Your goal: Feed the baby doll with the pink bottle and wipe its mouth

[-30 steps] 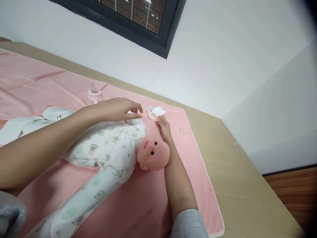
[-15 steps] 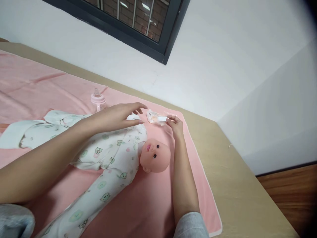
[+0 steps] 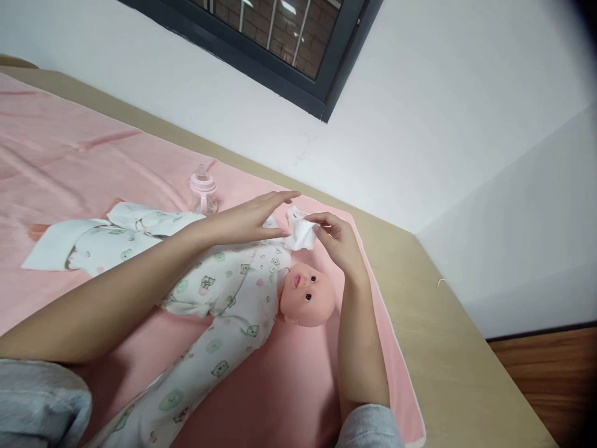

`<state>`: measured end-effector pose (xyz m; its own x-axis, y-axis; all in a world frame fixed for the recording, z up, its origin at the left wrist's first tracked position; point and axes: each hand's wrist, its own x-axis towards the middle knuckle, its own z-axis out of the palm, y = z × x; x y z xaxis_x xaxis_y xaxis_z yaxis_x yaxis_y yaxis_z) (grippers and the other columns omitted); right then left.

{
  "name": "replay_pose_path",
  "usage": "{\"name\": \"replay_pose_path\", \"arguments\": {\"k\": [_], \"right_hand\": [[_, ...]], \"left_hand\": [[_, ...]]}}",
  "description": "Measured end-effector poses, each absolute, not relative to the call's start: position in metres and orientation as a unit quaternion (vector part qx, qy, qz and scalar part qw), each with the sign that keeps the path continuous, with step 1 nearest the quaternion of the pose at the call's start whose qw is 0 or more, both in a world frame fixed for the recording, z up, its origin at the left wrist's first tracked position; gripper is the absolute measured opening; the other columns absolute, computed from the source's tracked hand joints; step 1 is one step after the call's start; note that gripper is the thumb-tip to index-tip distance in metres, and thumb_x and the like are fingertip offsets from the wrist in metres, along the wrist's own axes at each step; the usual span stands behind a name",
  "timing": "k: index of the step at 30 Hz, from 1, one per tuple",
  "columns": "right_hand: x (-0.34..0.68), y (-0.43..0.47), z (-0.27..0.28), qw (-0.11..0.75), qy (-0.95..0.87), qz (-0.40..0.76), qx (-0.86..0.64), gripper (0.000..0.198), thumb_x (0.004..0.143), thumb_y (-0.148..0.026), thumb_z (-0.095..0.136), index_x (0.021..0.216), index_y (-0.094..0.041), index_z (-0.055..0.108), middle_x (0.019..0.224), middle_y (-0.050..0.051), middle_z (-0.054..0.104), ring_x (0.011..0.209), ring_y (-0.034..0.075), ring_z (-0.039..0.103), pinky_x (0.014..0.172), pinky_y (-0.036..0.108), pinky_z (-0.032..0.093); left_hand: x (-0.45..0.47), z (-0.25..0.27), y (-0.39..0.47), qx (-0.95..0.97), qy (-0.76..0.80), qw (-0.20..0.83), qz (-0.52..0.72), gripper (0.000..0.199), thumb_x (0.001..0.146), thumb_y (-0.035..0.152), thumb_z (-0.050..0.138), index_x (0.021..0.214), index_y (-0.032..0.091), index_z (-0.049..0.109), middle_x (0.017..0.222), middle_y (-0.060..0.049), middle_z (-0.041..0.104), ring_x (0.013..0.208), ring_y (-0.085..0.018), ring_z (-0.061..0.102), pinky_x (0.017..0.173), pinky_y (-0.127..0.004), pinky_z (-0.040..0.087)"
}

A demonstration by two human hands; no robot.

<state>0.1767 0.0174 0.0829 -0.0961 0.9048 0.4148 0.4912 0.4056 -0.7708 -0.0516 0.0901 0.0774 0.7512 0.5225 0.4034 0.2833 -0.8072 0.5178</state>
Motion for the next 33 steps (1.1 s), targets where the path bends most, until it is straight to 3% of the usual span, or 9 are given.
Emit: {"name": "replay_pose_path", "arguments": {"k": [6, 10, 15, 20, 28, 33], "right_hand": [[0.160, -0.002, 0.095, 0.415, -0.755, 0.171, -0.478, 0.030, 0.088, -0.018, 0.050, 0.106, -0.029, 0.072, 0.109, 0.001, 0.071, 0.108, 0.017, 0.062, 0.099, 0.039, 0.049], [0.157, -0.007, 0.098, 0.421, -0.760, 0.160, -0.469, 0.032, 0.089, -0.017, 0.049, 0.107, -0.030, 0.072, 0.107, 0.001, 0.070, 0.106, 0.017, 0.063, 0.098, 0.039, 0.050], [0.155, -0.010, 0.099, 0.433, -0.753, 0.156, -0.469, 0.032, 0.090, -0.016, 0.049, 0.106, -0.030, 0.072, 0.104, 0.002, 0.069, 0.102, 0.016, 0.063, 0.090, 0.036, 0.053], [0.153, -0.013, 0.100, 0.432, -0.755, 0.145, -0.471, 0.028, 0.092, -0.021, 0.050, 0.107, -0.031, 0.071, 0.106, 0.002, 0.069, 0.104, 0.018, 0.063, 0.091, 0.037, 0.053], [0.151, -0.016, 0.099, 0.457, -0.747, 0.130, -0.464, 0.025, 0.094, -0.028, 0.052, 0.112, -0.032, 0.068, 0.107, 0.003, 0.067, 0.103, 0.018, 0.063, 0.090, 0.037, 0.054], [0.152, -0.015, 0.096, 0.485, -0.724, 0.136, -0.472, 0.028, 0.094, -0.033, 0.054, 0.121, -0.033, 0.062, 0.117, 0.004, 0.064, 0.102, 0.018, 0.063, 0.090, 0.037, 0.055]], "left_hand": [[-0.050, 0.080, 0.086, 0.920, 0.198, 0.253, 0.225, 0.046, 0.088, 0.042, 0.062, 0.130, 0.025, 0.054, 0.137, -0.005, 0.057, 0.122, -0.026, 0.054, 0.095, -0.029, 0.041], [-0.049, 0.081, 0.083, 0.915, 0.225, 0.264, 0.204, 0.045, 0.080, 0.037, 0.070, 0.120, 0.023, 0.054, 0.120, -0.004, 0.064, 0.103, -0.024, 0.060, 0.077, -0.026, 0.042], [-0.050, 0.085, 0.080, 0.912, 0.258, 0.265, 0.176, 0.052, 0.078, 0.030, 0.072, 0.125, 0.025, 0.052, 0.103, -0.001, 0.066, 0.089, -0.022, 0.062, 0.066, -0.024, 0.038], [-0.051, 0.089, 0.077, 0.908, 0.255, 0.279, 0.182, 0.055, 0.074, 0.034, 0.074, 0.125, 0.025, 0.055, 0.115, -0.002, 0.066, 0.093, -0.022, 0.062, 0.070, -0.024, 0.039], [-0.052, 0.086, 0.081, 0.901, 0.212, 0.338, 0.170, 0.017, 0.073, 0.031, 0.073, 0.083, 0.020, 0.067, 0.079, 0.004, 0.066, 0.071, -0.017, 0.061, 0.059, -0.024, 0.039], [-0.053, 0.086, 0.080, 0.885, 0.198, 0.383, 0.177, 0.019, 0.073, 0.035, 0.075, 0.082, 0.019, 0.069, 0.075, 0.004, 0.066, 0.067, -0.016, 0.060, 0.057, -0.024, 0.039]]}}
